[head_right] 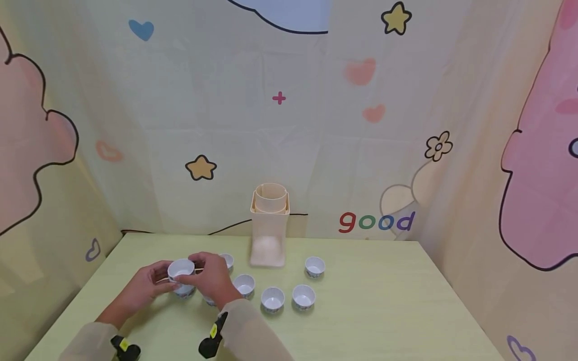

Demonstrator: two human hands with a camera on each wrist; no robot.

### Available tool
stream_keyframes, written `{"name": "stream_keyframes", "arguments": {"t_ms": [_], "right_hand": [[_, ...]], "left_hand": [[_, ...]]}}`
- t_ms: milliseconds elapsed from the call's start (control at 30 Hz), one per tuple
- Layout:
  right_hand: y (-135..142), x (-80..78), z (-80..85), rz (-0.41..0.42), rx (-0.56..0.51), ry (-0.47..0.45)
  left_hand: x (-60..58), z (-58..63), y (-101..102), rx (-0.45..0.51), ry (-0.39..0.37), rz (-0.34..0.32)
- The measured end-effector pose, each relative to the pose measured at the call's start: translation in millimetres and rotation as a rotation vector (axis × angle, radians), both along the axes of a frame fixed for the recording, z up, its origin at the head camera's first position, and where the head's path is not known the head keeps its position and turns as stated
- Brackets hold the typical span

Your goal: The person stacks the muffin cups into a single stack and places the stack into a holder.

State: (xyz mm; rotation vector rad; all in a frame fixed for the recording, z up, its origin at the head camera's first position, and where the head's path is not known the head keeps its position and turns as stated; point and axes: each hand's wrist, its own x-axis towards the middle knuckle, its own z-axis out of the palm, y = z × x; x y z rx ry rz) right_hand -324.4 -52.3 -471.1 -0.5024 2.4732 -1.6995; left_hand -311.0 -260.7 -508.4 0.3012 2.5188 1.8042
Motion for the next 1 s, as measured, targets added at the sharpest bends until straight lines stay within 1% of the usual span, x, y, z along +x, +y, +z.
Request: {"name": "stream_keyframes", "arguments": {"t_ms": [133, 367, 567, 733, 933, 1000], "right_hand": [[1, 0.0, -2.0, 0.007, 0.025, 0.002], [1, 0.0, -2.0, 0.012, 0.042, -0.036], [2, 0.6, -1.3, 0.016, 0.046, -0.053], [2, 2.7, 0.8, 0.023, 0.048, -0.05], [9, 5.5, 3.5, 0.072, 0.11, -0.034], [14, 6.3, 3.7, 0.09, 0.11, -0.025]], "left_hand": [[0.8, -0.5, 1, -0.001, 0.002, 0.0], [0.8, -1.0, 1, -0.001, 0.008, 0.007], [1.6, 2.5, 1, -0.012, 0.008, 0.002], [3.0, 5.2, 1, -0.019, -0.002, 0.005], [3.9, 4.9, 2, -0.024, -0.015, 0.013], [4.3, 4.5, 3, -0.026, -0.012, 0.016]]}}
